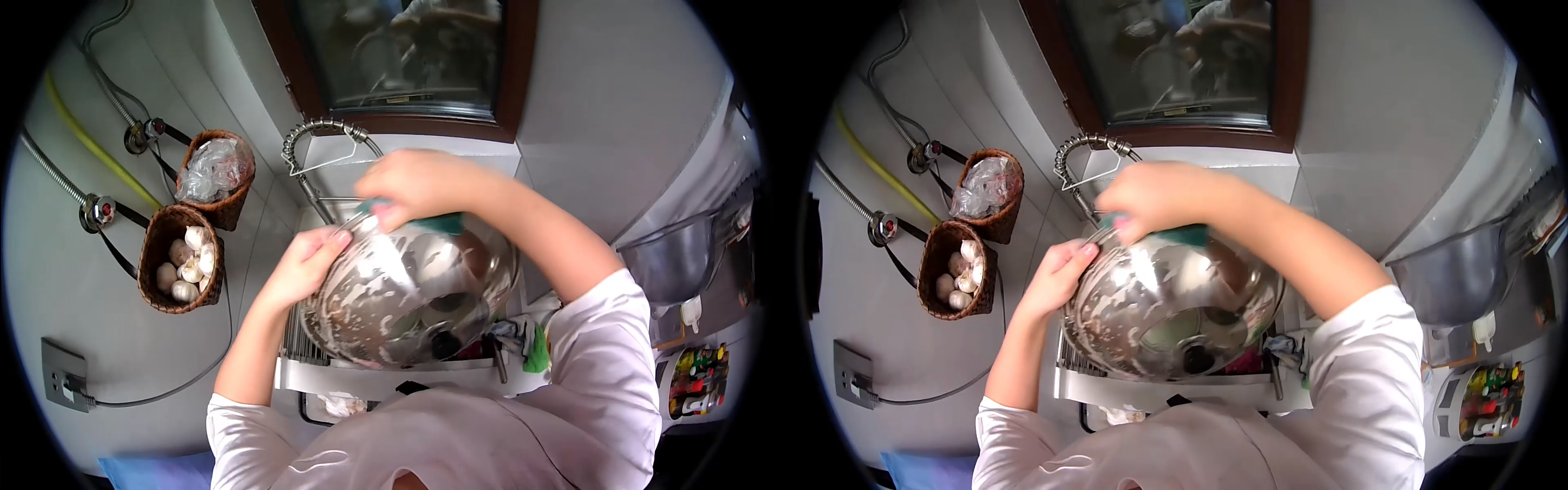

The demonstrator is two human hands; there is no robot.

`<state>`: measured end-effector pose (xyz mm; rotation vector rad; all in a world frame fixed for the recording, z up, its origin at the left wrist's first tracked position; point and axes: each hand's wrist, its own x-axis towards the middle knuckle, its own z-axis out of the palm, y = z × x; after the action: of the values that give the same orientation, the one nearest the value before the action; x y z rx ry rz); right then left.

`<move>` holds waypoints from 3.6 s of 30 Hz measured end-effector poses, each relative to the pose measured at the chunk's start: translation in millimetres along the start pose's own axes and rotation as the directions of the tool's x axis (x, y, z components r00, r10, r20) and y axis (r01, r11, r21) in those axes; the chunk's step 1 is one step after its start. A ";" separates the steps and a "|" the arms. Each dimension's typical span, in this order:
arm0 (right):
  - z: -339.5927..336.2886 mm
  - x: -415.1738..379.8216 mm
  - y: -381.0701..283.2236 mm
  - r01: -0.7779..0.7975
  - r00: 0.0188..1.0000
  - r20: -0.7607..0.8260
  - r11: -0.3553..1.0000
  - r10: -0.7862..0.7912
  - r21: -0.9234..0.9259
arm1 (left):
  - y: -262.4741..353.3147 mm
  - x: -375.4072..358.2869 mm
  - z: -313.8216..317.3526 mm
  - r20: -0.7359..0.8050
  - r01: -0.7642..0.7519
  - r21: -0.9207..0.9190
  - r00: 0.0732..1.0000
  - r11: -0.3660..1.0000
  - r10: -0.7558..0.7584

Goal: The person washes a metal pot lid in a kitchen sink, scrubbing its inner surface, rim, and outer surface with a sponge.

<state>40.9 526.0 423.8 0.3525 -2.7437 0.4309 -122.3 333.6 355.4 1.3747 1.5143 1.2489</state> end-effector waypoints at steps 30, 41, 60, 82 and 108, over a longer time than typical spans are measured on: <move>39.5 -84.7 31.5 -0.324 0.854 -0.314 0.897 0.414 0.302 | -59.3 -60.2 -46.3 -0.279 -0.046 -0.212 0.960 0.976 -0.015; 7.3 -79.6 17.7 -0.341 0.904 -0.220 0.929 0.366 0.143 | -32.3 -47.7 -33.7 -0.146 0.060 -0.160 0.986 0.985 -0.084; 46.7 0.8 -8.1 0.043 0.999 -0.006 0.999 -0.042 0.023 | -16.5 -2.7 1.3 0.041 0.034 0.211 0.998 0.977 -0.044; 44.0 -106.8 56.4 -0.348 0.899 -0.202 0.914 0.389 0.210 | -41.3 -46.1 -54.4 -0.301 -0.006 0.113 0.953 0.994 0.040; 40.9 -93.4 42.4 -0.304 0.924 -0.203 0.944 0.325 0.127 | -37.0 -63.1 -37.1 -0.255 0.088 -0.031 0.963 0.996 -0.093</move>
<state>101.8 569.0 342.4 -0.1164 -2.5672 0.6408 -157.3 266.4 324.0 1.1510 1.7148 1.4212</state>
